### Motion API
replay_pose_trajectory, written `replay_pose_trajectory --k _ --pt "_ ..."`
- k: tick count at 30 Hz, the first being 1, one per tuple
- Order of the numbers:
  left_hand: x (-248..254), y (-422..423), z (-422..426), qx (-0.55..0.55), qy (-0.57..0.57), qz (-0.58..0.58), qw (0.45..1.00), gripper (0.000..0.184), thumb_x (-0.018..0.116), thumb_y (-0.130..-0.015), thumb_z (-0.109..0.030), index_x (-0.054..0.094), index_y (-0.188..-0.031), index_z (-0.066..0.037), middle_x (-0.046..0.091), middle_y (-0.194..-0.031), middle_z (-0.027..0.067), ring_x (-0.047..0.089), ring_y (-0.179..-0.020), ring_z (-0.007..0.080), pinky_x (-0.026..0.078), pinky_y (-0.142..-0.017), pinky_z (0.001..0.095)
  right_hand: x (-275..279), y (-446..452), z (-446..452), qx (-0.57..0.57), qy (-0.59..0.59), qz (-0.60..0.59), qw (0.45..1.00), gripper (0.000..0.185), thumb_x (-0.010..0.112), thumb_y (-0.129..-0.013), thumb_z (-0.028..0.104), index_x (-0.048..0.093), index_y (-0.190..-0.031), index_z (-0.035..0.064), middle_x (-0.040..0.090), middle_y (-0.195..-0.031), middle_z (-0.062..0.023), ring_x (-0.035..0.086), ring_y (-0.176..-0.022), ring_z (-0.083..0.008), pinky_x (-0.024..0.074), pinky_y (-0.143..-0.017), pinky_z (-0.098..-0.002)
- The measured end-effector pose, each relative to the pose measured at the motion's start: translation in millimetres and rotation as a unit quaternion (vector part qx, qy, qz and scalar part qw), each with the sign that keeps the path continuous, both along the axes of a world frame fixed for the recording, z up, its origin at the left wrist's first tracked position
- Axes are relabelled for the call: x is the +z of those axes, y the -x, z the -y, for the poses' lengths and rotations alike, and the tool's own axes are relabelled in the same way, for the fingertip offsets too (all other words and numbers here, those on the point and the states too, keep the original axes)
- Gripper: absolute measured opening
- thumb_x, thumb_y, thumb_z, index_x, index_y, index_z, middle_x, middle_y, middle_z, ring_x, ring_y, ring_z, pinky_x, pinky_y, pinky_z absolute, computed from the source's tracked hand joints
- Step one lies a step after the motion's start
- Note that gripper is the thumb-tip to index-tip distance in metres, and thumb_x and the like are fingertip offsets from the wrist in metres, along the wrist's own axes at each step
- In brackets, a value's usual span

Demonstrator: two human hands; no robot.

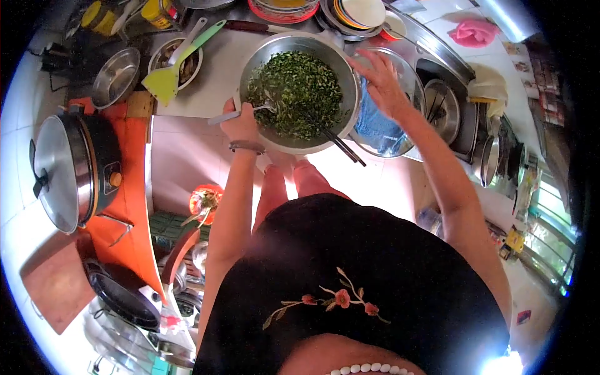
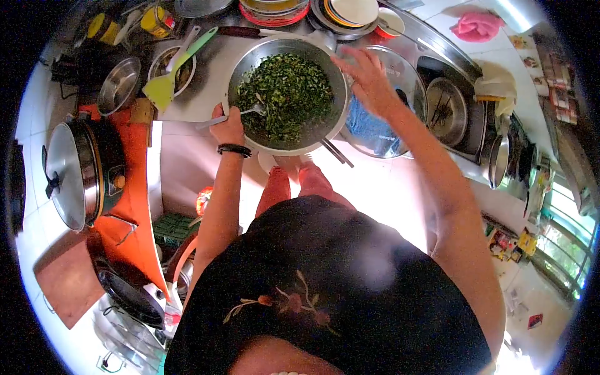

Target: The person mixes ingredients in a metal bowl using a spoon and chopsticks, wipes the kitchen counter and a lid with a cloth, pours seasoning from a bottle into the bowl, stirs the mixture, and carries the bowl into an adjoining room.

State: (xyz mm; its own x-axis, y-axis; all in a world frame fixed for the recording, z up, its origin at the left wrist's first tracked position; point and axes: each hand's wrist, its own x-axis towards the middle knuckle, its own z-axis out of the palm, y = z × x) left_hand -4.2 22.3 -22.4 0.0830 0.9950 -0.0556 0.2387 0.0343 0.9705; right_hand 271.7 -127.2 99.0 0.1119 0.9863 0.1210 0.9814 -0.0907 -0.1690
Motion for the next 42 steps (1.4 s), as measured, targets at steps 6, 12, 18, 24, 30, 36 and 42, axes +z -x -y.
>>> replay_pose_trajectory --k 6,12,18,24,30,36,42 --pt "-18.1 2.6 -34.6 -0.044 -0.08 -0.013 0.996 0.025 0.06 -0.074 -0.013 0.059 -0.09 0.006 0.059 -0.071 0.0084 0.051 -0.064 0.016 0.044 -0.062 0.0296 -32.1 -45.7 2.3 0.048 0.061 0.113 0.99 0.088 0.057 -0.068 -0.005 0.03 -0.143 0.0325 0.02 -0.15 -0.0027 0.022 -0.136 -0.0298 0.0202 -0.11 -0.0516" --pt "-15.1 3.6 -53.3 -0.109 -0.024 0.074 0.991 0.015 0.06 -0.075 -0.008 0.061 -0.085 0.003 0.055 -0.069 -0.0002 0.045 -0.062 0.009 0.04 -0.057 0.0251 -36.0 -35.3 1.6 0.077 0.129 0.2 0.968 0.09 0.056 -0.07 -0.005 0.023 -0.145 0.0324 0.014 -0.153 -0.0014 0.017 -0.14 -0.0288 0.015 -0.112 -0.0519" --pt "-9.5 2.8 -52.2 -0.088 0.001 0.071 0.994 0.017 0.061 -0.073 -0.01 0.06 -0.084 0.003 0.053 -0.068 -0.001 0.043 -0.061 0.0085 0.039 -0.056 0.0253 -46.6 -1.7 33.4 0.014 0.172 0.098 0.98 0.091 0.051 -0.07 -0.008 0.02 -0.147 0.0283 0.009 -0.154 -0.005 0.006 -0.142 -0.0297 0.0094 -0.112 -0.0543" --pt "-17.3 3.4 -50.8 -0.069 0.0 0.086 0.994 0.02 0.061 -0.074 -0.014 0.059 -0.082 0.004 0.052 -0.065 0.0006 0.043 -0.06 0.009 0.039 -0.056 0.0262 -74.5 82.7 89.0 -0.103 0.084 -0.185 0.974 0.085 0.047 -0.068 -0.008 0.028 -0.145 0.0221 0.002 -0.155 -0.0093 -0.007 -0.142 -0.0327 -0.0061 -0.111 -0.052" --pt "-6.7 3.3 -28.7 -0.021 0.002 0.045 0.999 0.021 0.059 -0.075 -0.014 0.059 -0.085 0.004 0.056 -0.068 0.0036 0.046 -0.061 0.0126 0.042 -0.059 0.0294 -11.8 133.4 57.7 -0.104 -0.065 -0.283 0.951 0.031 0.057 -0.083 0.022 0.058 -0.112 0.0126 0.039 -0.132 -0.013 0.023 -0.131 -0.0337 0.0082 -0.108 -0.0498" --pt "3.1 4.5 -6.9 -0.01 -0.005 0.054 0.998 0.026 0.064 -0.08 -0.02 0.063 -0.093 0.003 0.062 -0.078 0.0061 0.055 -0.072 0.0125 0.046 -0.068 0.0283 20.0 107.1 -35.1 -0.129 -0.199 -0.28 0.93 0.016 0.063 -0.064 0.008 0.048 -0.066 0.0059 0.054 -0.069 -0.0092 0.055 -0.079 -0.0308 0.0408 -0.086 -0.0423" --pt "15.2 7.4 -5.4 -0.049 0.01 0.088 0.995 0.047 0.07 -0.081 -0.032 0.057 -0.108 0.004 0.062 -0.086 0.0066 0.055 -0.077 0.0147 0.046 -0.072 0.0292 -25.4 95.2 -45.8 -0.059 0.128 -0.042 0.989 0.051 0.054 -0.083 0.035 0.047 -0.129 0.0141 0.057 -0.113 -0.016 0.056 -0.102 -0.0325 0.0362 -0.098 -0.0483"
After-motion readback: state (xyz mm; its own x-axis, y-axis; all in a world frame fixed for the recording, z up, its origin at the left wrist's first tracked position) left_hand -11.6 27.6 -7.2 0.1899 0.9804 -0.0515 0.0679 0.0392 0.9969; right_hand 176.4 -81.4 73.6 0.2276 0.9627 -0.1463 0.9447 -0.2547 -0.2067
